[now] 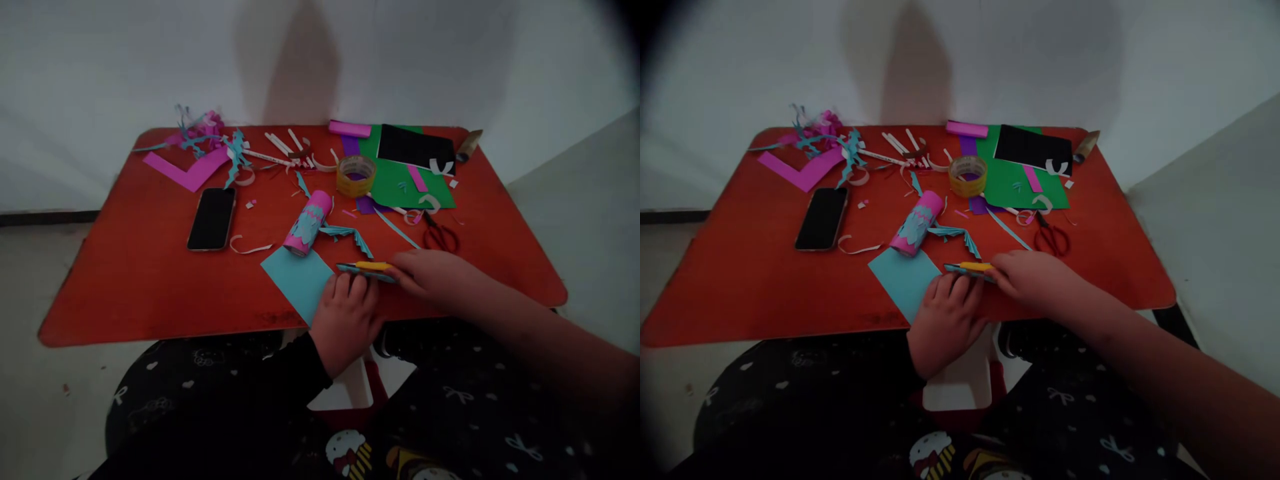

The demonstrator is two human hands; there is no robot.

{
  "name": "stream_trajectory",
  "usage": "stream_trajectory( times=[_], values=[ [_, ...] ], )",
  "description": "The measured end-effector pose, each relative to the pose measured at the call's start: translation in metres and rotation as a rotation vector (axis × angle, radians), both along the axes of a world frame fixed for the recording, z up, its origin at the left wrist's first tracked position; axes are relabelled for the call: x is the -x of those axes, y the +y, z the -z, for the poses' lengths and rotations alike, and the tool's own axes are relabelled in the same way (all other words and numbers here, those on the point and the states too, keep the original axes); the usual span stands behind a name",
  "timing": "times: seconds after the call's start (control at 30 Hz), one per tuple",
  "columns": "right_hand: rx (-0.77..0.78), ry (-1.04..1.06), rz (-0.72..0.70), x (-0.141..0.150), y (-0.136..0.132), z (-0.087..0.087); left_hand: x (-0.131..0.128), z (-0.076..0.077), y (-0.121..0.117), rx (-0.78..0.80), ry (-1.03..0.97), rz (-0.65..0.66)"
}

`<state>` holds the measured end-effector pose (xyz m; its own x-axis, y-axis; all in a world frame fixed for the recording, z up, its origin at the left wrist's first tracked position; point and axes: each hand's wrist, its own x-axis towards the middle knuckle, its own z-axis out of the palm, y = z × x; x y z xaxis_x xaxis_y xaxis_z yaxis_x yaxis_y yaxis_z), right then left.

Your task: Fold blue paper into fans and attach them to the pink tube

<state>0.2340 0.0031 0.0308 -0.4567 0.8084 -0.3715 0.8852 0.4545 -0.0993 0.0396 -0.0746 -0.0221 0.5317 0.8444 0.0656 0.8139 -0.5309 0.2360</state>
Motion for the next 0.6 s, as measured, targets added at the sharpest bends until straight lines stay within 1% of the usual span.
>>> stream_trajectory(
  times=[0.3, 0.6],
  values=[
    [-0.049, -0.113, -0.060, -0.0019, -0.0050, 0.0026, 0.0007, 0.0023, -0.0001, -0.002, -0.006, 0.004],
    [-0.027, -0.163, -0.097, -0.0029, -0.0037, -0.0048, 0.0012, 0.0037, 0.0007, -0.002, -0.020, 0.001]
  ],
)
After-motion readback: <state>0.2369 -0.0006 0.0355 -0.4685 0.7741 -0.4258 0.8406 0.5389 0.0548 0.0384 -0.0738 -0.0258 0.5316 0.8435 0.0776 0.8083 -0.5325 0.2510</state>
